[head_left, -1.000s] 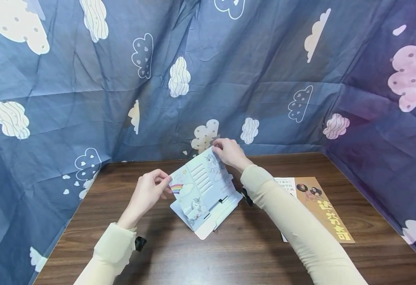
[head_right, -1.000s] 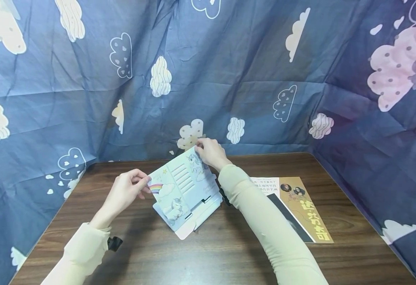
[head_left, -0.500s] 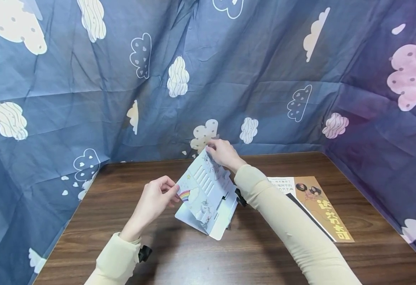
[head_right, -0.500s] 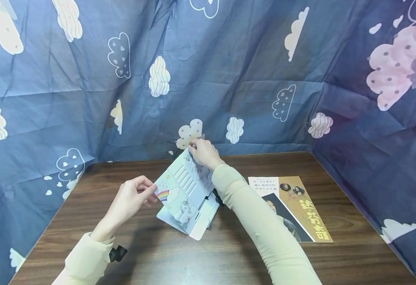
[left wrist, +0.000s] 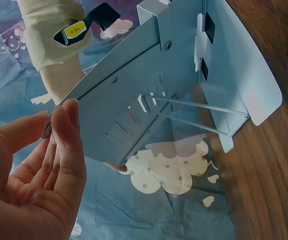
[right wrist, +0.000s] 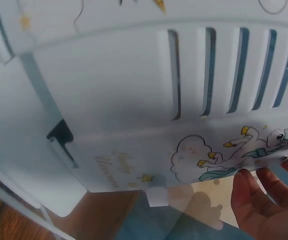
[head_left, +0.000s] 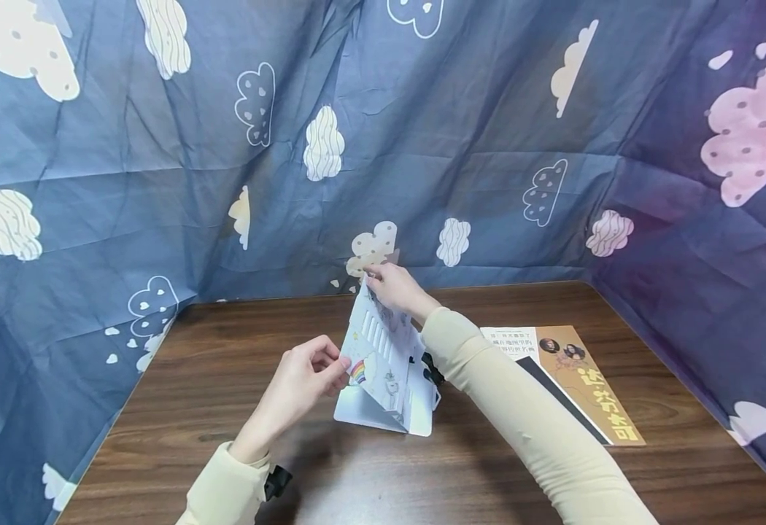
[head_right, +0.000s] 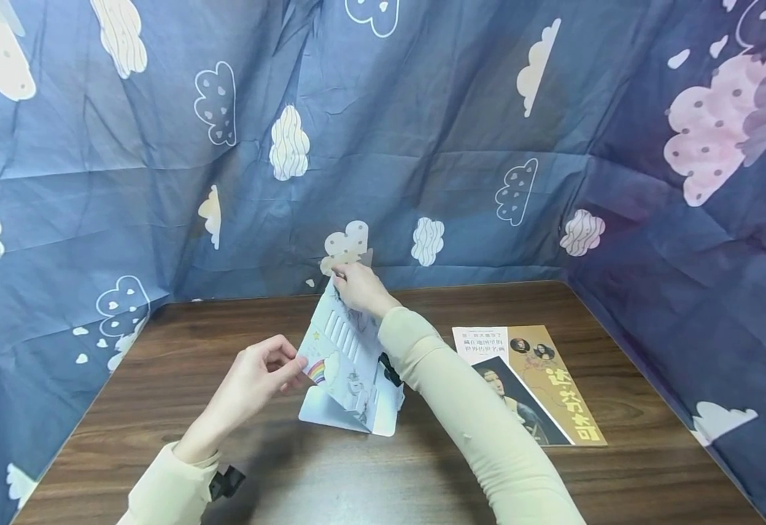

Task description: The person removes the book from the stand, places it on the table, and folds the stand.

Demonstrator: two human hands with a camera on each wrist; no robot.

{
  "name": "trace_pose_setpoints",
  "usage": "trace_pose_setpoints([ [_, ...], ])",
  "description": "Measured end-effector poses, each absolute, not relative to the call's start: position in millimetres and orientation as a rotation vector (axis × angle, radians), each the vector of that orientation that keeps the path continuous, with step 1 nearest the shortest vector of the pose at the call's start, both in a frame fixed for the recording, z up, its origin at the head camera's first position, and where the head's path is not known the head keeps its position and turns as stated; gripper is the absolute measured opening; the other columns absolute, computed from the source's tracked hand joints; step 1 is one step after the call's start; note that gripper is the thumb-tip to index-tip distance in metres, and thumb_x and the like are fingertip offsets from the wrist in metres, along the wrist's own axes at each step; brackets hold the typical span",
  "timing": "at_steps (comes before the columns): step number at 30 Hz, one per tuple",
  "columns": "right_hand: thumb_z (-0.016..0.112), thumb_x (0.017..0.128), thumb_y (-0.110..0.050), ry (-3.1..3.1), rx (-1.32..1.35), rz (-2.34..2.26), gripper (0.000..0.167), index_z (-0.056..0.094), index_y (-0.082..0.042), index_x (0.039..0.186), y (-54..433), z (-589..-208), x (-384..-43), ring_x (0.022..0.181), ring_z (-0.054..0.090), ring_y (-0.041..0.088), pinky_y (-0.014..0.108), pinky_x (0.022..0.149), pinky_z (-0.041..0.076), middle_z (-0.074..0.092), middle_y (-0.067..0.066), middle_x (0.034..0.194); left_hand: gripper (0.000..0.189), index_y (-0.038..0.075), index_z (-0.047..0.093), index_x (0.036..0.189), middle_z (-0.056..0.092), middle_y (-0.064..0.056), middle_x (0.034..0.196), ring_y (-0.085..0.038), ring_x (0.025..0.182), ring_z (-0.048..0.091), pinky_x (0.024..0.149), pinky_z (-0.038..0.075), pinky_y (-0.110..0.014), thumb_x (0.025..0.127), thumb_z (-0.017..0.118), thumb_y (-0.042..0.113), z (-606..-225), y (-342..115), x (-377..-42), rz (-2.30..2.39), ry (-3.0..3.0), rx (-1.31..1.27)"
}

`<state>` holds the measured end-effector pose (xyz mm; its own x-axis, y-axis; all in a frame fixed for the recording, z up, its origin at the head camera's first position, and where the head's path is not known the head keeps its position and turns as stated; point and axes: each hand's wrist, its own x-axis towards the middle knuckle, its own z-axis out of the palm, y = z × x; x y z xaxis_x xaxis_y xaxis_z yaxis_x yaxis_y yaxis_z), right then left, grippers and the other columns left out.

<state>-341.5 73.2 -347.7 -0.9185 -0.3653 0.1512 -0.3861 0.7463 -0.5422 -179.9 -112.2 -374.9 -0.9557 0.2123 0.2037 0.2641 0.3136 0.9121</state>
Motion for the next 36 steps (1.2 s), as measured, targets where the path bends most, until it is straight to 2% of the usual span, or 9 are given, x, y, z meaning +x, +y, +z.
trace_pose_setpoints([
  [4,0.045,0.103,-0.016,-2.892,0.663,0.89,0.041,0.049,-0.009,0.144,70,-349,-340,0.109,0.054,0.027,0.04,0.096,0.042,0.057,0.016,0.132,0.013,0.006,0.06,0.083,0.067,-0.009,0.069,-0.024,0.061,0.066,0.056,0.057,-0.035,0.091,0.07,0.008,-376,-107,-178,-1.753,-2.509,-0.484],
  [7,0.044,0.103,-0.014,-2.883,0.69,0.866,0.041,0.049,-0.01,0.144,66,-349,-339,0.107,0.054,0.028,0.041,0.098,0.042,0.059,0.016,0.124,0.014,0.007,0.059,0.083,0.067,-0.007,0.067,-0.021,0.058,0.065,0.057,0.057,-0.035,0.09,0.071,0.009,-377,-104,-177,-1.71,-2.509,-0.513],
  [10,0.044,0.103,-0.012,-2.876,0.704,0.854,0.041,0.05,-0.009,0.143,63,-349,-337,0.117,0.053,0.028,0.041,0.103,0.039,0.058,0.015,0.129,0.015,0.008,0.058,0.083,0.067,-0.005,0.066,-0.022,0.057,0.065,0.056,0.057,-0.034,0.09,0.071,0.01,-379,-101,-176,-1.681,-2.5,-0.551],
  [15,0.044,0.103,-0.01,-2.878,0.744,0.818,0.04,0.05,-0.006,0.142,59,-349,-335,0.133,0.044,0.027,0.038,0.111,0.032,0.052,0.014,0.14,0.016,0.009,0.059,0.082,0.067,-0.002,0.065,-0.027,0.057,0.066,0.055,0.056,-0.033,0.089,0.073,0.012,-379,-95,-175,-1.664,-2.489,-0.591],
  [22,0.042,0.102,-0.008,-2.86,0.797,0.8,0.04,0.05,-0.004,0.141,56,-351,-334,0.135,0.041,0.026,0.037,0.111,0.03,0.05,0.013,0.143,0.017,0.01,0.058,0.081,0.067,-0.002,0.064,-0.017,0.055,0.064,0.055,0.056,-0.032,0.088,0.074,0.012,-377,-85,-174,-1.674,-2.497,-0.628],
  [29,0.042,0.102,-0.009,-2.868,0.796,0.846,0.042,0.047,-0.006,0.144,54,-352,-333,0.137,0.039,0.025,0.037,0.112,0.03,0.045,0.012,0.147,0.019,0.01,0.058,0.079,0.067,-0.002,0.064,-0.024,0.055,0.066,0.053,0.055,-0.031,0.087,0.075,0.011,-379,-79,-176,-1.672,-2.477,-0.648],
  [36,0.044,0.103,-0.01,-2.853,0.817,0.867,0.042,0.048,-0.011,0.145,57,-352,-323,0.134,0.044,0.022,0.038,0.108,0.036,0.048,0.008,0.146,0.019,0.011,0.058,0.08,0.066,0.001,0.062,-0.019,0.054,0.065,0.053,0.054,-0.03,0.087,0.075,0.015,-381,-71,-176,-1.625,-2.484,-0.657],
])
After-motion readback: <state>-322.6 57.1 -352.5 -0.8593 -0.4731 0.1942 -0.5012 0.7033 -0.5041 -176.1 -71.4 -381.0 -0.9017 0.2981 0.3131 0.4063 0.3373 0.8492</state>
